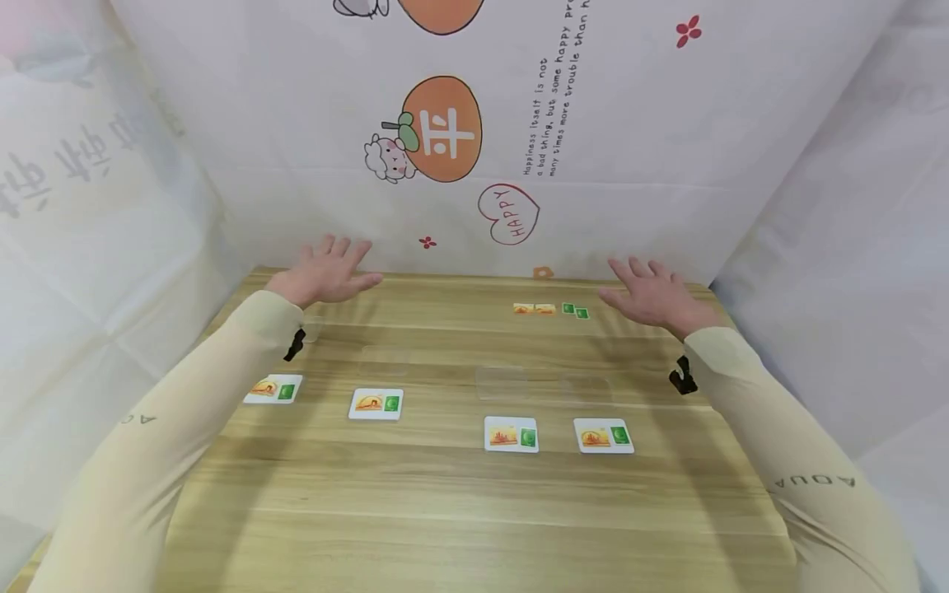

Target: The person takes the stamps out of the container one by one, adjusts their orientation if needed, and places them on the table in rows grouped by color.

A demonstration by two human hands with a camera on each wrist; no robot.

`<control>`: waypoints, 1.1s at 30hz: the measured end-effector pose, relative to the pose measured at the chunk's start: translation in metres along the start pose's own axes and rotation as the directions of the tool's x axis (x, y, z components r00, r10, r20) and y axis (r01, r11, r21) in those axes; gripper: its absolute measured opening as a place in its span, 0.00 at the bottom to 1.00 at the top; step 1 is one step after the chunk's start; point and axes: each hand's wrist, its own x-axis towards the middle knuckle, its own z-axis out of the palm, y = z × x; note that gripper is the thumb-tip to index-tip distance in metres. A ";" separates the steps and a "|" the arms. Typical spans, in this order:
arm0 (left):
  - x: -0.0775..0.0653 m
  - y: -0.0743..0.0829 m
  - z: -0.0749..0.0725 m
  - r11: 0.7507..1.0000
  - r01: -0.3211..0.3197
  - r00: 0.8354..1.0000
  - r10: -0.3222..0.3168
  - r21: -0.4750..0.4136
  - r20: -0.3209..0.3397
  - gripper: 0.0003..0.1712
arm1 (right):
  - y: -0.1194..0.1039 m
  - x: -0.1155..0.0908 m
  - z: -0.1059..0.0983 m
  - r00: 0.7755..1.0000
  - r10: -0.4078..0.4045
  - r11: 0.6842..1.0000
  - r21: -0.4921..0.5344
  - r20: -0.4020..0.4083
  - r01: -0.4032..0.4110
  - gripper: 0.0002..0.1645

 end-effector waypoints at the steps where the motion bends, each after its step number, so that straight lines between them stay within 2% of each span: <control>1: 0.000 0.003 0.000 1.000 -0.006 1.000 0.006 0.006 -0.005 0.47 | 0.001 -0.001 0.001 1.000 -0.005 1.000 0.008 -0.006 0.005 0.49; 6: 0.001 0.020 0.001 0.999 -0.044 0.999 0.044 0.010 -0.018 0.47 | 0.002 -0.004 0.006 1.000 -0.018 0.999 0.031 -0.014 0.018 0.49; 12: 0.005 0.036 0.004 0.996 -0.084 0.996 0.082 -0.044 -0.032 0.46 | -0.002 -0.010 0.009 0.999 -0.025 0.999 0.032 -0.035 0.026 0.49; 16: 0.007 0.045 0.007 0.992 -0.100 0.995 0.098 -0.080 -0.029 0.46 | -0.004 -0.013 0.010 0.999 -0.021 0.999 0.043 -0.042 0.023 0.49; 24: 0.014 0.063 0.011 0.985 -0.143 0.989 0.138 -0.098 -0.055 0.45 | -0.002 -0.017 0.017 0.997 -0.035 0.995 0.092 -0.068 0.041 0.48; 33: 0.018 0.077 0.016 0.978 -0.161 0.986 0.155 -0.129 -0.058 0.46 | -0.007 -0.022 0.023 0.988 -0.094 0.986 0.127 -0.126 0.110 0.46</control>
